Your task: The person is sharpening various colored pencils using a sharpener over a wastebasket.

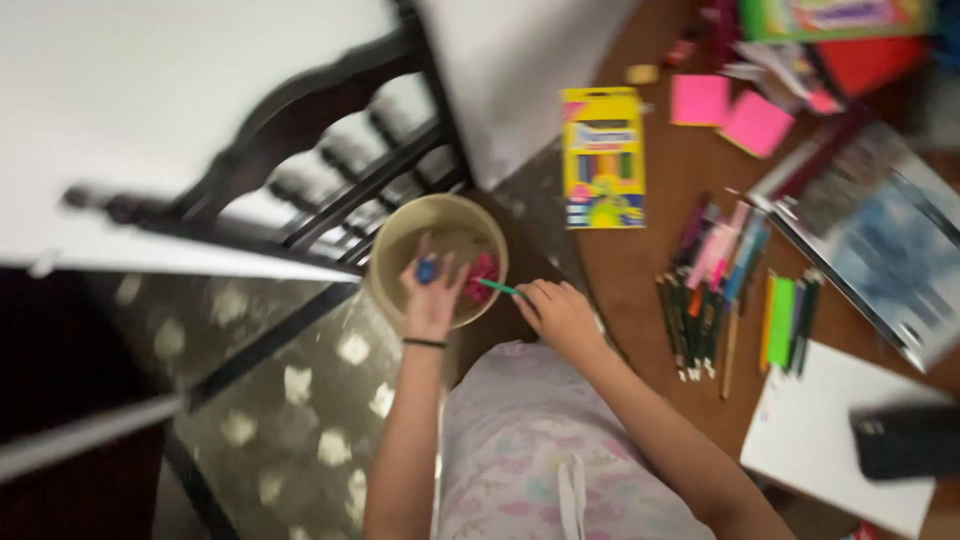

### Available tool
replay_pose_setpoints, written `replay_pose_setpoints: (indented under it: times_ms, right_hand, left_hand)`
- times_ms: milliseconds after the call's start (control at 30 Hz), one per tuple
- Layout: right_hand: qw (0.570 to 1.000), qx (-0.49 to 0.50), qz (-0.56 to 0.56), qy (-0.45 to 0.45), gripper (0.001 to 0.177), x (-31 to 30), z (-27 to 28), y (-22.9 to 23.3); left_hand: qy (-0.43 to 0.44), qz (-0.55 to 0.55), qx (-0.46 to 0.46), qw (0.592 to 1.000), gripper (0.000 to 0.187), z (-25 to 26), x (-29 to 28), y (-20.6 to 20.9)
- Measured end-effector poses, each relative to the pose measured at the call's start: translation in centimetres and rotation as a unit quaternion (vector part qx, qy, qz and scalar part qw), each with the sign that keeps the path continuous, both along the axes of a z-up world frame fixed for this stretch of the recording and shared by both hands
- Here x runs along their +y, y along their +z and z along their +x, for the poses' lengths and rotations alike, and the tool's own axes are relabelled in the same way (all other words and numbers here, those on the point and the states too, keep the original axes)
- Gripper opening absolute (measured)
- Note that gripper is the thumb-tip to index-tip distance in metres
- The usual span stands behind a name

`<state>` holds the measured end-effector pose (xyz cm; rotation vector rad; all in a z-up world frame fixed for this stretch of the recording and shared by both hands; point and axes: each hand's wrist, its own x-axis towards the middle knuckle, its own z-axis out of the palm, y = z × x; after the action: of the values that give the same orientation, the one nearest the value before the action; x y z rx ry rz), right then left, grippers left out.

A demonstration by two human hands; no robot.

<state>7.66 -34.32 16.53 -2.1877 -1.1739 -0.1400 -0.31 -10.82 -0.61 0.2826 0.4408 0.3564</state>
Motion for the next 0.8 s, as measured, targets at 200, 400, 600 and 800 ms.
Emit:
replay_pose_setpoints:
  times_ms: [200, 400, 600, 800]
  right_hand:
    - [0.997, -0.046, -0.034, 0.059, 0.017, 2.4, 0.5, -0.1]
    - [0.986, -0.088, -0.054, 0.131, 0.019, 3.5, 1.6, 0.8]
    - [0.971, -0.151, -0.088, 0.165, 0.033, 4.8, 2.8, 0.7]
    - [0.943, -0.230, -0.101, 0.217, 0.036, 6.2, 4.1, 0.5]
  left_hand:
    - [0.000, 0.051, 0.003, 0.999, 0.050, 0.4, -2.6, 6.4]
    - [-0.015, 0.065, 0.015, 0.998, 0.050, 0.6, -3.7, 9.1]
    - [-0.040, 0.080, 0.044, 0.995, 0.053, 0.8, -4.5, 11.9]
    - [-0.036, 0.047, 0.001, 0.998, 0.054, 1.1, -3.7, 11.8]
